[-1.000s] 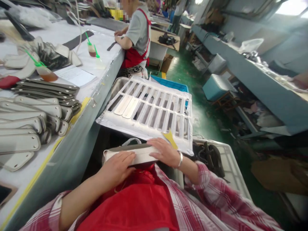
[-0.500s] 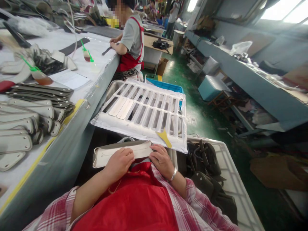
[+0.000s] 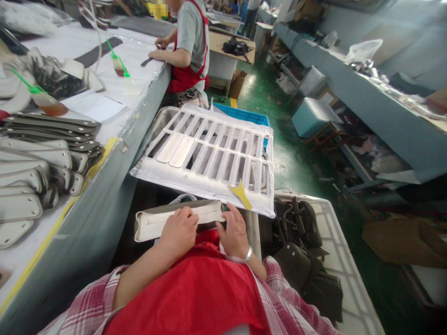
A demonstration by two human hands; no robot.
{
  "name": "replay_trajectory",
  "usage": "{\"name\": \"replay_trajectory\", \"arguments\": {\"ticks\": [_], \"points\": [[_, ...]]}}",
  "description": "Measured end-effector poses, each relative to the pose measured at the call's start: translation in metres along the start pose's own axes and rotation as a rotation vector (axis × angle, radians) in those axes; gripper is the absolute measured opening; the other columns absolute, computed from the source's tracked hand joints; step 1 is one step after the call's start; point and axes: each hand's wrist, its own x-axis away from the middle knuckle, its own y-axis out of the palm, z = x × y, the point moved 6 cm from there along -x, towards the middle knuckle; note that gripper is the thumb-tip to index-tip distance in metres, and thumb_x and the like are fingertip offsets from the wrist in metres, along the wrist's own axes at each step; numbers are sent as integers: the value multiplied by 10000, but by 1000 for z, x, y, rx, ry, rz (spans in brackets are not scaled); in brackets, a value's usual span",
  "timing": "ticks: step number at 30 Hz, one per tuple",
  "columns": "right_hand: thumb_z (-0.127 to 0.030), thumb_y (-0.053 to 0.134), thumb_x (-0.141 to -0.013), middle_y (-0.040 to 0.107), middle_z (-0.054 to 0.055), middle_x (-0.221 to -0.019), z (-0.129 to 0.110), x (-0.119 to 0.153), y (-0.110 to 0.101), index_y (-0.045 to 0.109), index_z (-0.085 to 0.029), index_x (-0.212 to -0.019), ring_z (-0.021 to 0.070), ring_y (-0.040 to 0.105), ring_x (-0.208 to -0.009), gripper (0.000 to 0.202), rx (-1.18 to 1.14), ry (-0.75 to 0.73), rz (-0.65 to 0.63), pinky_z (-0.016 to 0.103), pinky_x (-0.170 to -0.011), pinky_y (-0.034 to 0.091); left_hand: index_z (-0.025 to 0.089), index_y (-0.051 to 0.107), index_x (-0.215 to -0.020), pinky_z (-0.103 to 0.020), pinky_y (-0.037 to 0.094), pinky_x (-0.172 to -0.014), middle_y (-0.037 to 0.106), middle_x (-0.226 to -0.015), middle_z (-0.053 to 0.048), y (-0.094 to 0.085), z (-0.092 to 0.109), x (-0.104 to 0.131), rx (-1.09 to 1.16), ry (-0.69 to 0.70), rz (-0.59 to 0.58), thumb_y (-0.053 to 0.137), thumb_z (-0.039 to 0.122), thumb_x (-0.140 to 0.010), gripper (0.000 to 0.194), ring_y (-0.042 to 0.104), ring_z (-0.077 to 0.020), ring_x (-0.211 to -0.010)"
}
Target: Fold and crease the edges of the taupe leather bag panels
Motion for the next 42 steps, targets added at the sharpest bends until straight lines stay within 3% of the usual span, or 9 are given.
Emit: {"name": "replay_trajectory", "arguments": {"ticks": [3,6,8,10,17,25,30,35,42], "points": [[-393,587,-710,584,117,-923,16,0,0,515,-168,-863,248,541,-870,282,-3,230,-32,372,-745,435,182,557,-754,-343,414,-698,515,-842,-72,0,0,-1,-28,-14,-14,394,212,-825,180,492,-206,-793],[-495,515,-754,518,13,-533,27,2,18,516,-184,-607,149,492,-492,344,-160,438,-374,269,-484,383,188,560,-751,-344,410,-668,532,-795,-69,0,1,-3,-46,-4,-36,400,209,-818,175,495,-215,-771],[-465,432,-818,458,-14,-427,25,8,32,520,-172,-528,102,426,-372,420,-394,590,-598,231,-389,310,190,561,-743,-340,406,-654,542,-774,-66,-1,1,-4,-44,7,-42,405,207,-814,172,497,-214,-759],[-401,390,-856,475,-19,-416,20,14,41,559,-150,-556,76,403,-318,427,-641,741,-697,206,-342,268,189,560,-734,-337,401,-644,549,-765,-64,-1,0,-5,-38,11,-41,407,205,-812,173,498,-213,-750],[-336,422,-867,577,8,-498,-3,25,59,572,-117,-654,64,441,-303,340,-1040,1076,-647,166,-293,253,186,561,-756,-350,393,-648,555,-794,-70,1,-4,-6,-5,7,-51,402,181,-802,166,497,-230,-785],[-399,542,-799,610,29,-532,-30,22,80,584,-114,-668,68,478,-339,317,-1211,1049,-543,165,-322,339,165,559,-778,-343,415,-707,559,-798,-72,0,-15,-6,86,30,-21,396,162,-806,165,516,-217,-802],[-360,485,-847,619,40,-565,-31,26,76,591,-88,-707,61,478,-344,325,-1207,1084,-514,157,-310,324,155,477,-1052,-321,410,-779,555,-943,-63,-23,-63,37,273,-14,118,553,291,-762,330,510,-192,-870],[-326,485,-856,618,39,-587,-35,30,76,592,-75,-762,59,489,-372,288,-1216,1091,-497,160,-338,361,190,564,-764,-319,363,-726,561,-839,-32,-21,-81,67,128,66,80,507,338,-813,166,493,-191,-828],[-320,481,-862,621,43,-601,-43,30,75,583,-73,-769,60,509,-393,283,-1172,1109,-513,156,-357,379,177,558,-733,-346,321,-727,561,-791,-39,-14,-76,65,46,12,208,381,246,-874,237,476,-194,-811]]}}
